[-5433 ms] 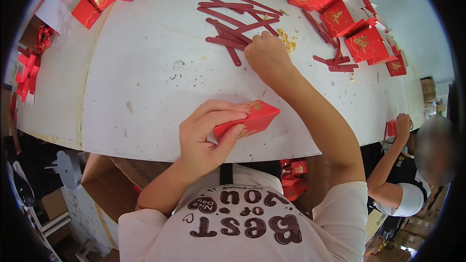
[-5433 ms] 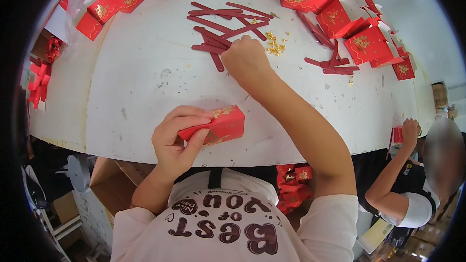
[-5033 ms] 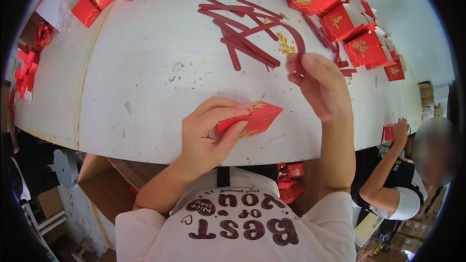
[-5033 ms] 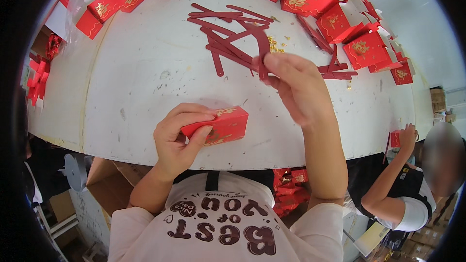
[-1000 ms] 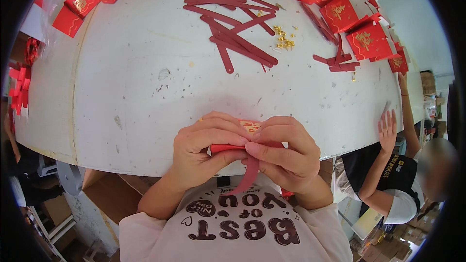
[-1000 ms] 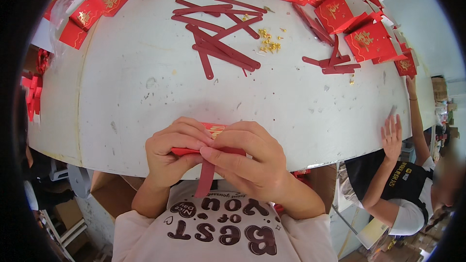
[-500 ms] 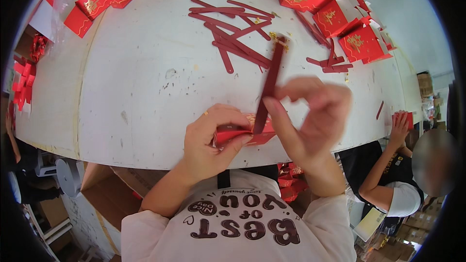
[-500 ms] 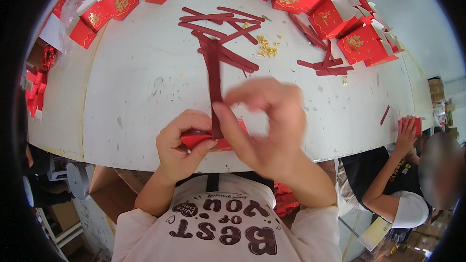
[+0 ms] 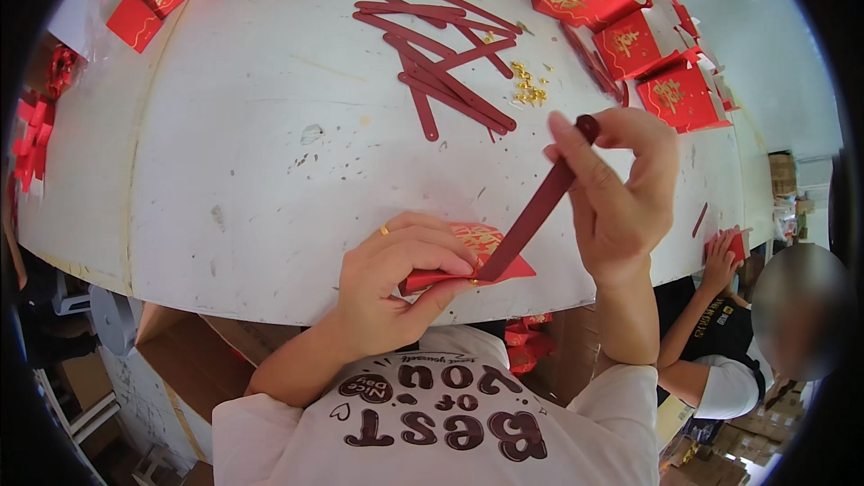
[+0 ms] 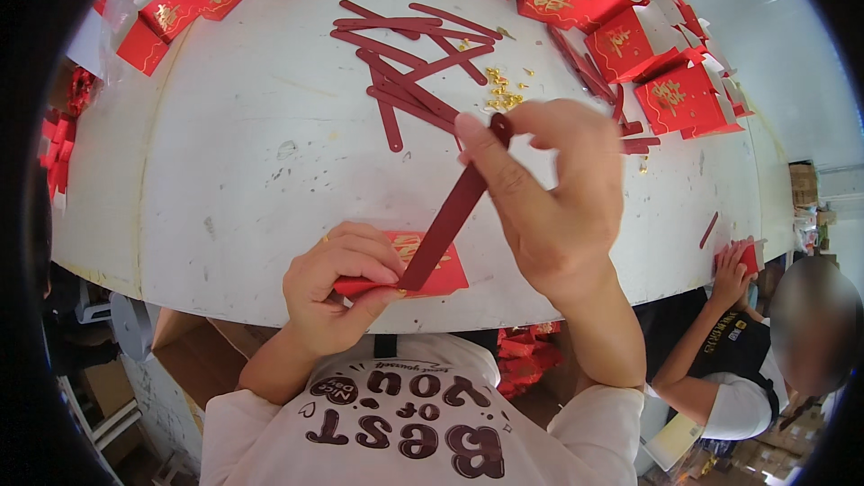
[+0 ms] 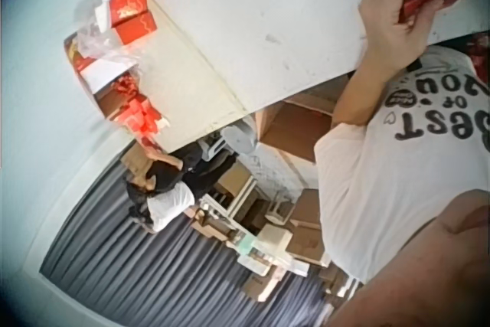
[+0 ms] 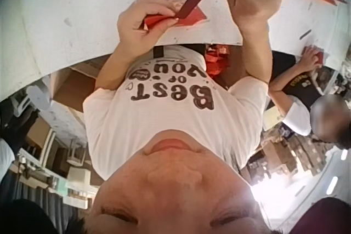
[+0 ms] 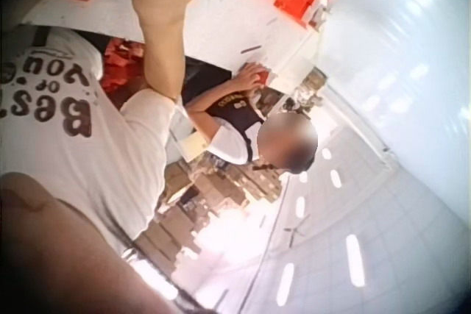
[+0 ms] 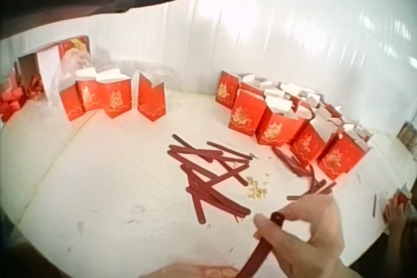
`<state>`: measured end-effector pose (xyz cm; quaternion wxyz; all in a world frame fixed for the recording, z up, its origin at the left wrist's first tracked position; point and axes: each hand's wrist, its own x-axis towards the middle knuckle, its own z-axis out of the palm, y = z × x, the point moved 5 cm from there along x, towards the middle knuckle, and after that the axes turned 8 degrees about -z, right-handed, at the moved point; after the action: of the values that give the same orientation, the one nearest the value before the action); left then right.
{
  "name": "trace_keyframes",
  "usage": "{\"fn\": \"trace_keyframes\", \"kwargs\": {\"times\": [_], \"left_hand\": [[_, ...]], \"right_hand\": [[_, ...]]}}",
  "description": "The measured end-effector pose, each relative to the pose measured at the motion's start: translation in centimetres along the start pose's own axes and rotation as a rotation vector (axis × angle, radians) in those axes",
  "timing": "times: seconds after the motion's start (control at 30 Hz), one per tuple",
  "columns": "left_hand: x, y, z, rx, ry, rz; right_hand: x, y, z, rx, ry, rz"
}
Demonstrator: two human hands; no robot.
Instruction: The person assembles red envelopes by hand, folding the paper and attaching red ribbons. They repeatedly pick envelopes from a box, fold them, and place the finished items on the table.
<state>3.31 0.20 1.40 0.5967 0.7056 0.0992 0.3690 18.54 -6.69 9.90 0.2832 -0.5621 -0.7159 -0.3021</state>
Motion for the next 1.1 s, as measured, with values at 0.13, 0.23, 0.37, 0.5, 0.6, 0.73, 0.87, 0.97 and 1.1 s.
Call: {"fn": "trace_keyframes", "kwargs": {"times": [0.13, 0.23, 0.37, 0.5, 0.6, 0.73, 0.87, 0.97, 1.1], "left_hand": [[0.0, 0.1, 0.0, 0.024, 0.013, -0.004], [-0.1, 0.1, 0.0, 0.023, 0.007, -0.01], [0.0, 0.2, -0.1, 0.018, 0.01, -0.058], [0.1, 0.2, -0.3, 0.045, 0.032, -0.053], [0.0, -0.1, -0.2, 0.05, 0.049, -0.041], [0.0, -0.1, -0.4, 0.091, 0.045, -0.024], [0.0, -0.2, -0.5, 0.096, 0.06, -0.025], [-0.1, -0.2, -0.5, 0.101, 0.063, -0.024], [-0.1, -0.1, -0.5, 0.114, 0.061, -0.033]], "right_hand": [[-0.7, 0.5, 0.8, 0.047, -0.125, 0.269], [-2.4, 0.4, 1.4, 0.414, -0.282, 0.521], [-4.6, -0.8, 2.8, 1.015, -0.355, 0.878], [-4.4, -1.5, 3.3, 1.103, -0.379, 0.874], [-4.6, -1.6, 3.3, 1.176, -0.487, 0.986], [-4.1, -1.9, 3.2, 1.142, -0.5, 0.883], [-3.7, -2.2, 3.2, 1.202, -0.534, 0.961], [-3.9, -2.3, 3.0, 1.205, -0.548, 0.905], [-3.2, -2.4, 2.3, 1.096, -0.589, 0.716]]}}
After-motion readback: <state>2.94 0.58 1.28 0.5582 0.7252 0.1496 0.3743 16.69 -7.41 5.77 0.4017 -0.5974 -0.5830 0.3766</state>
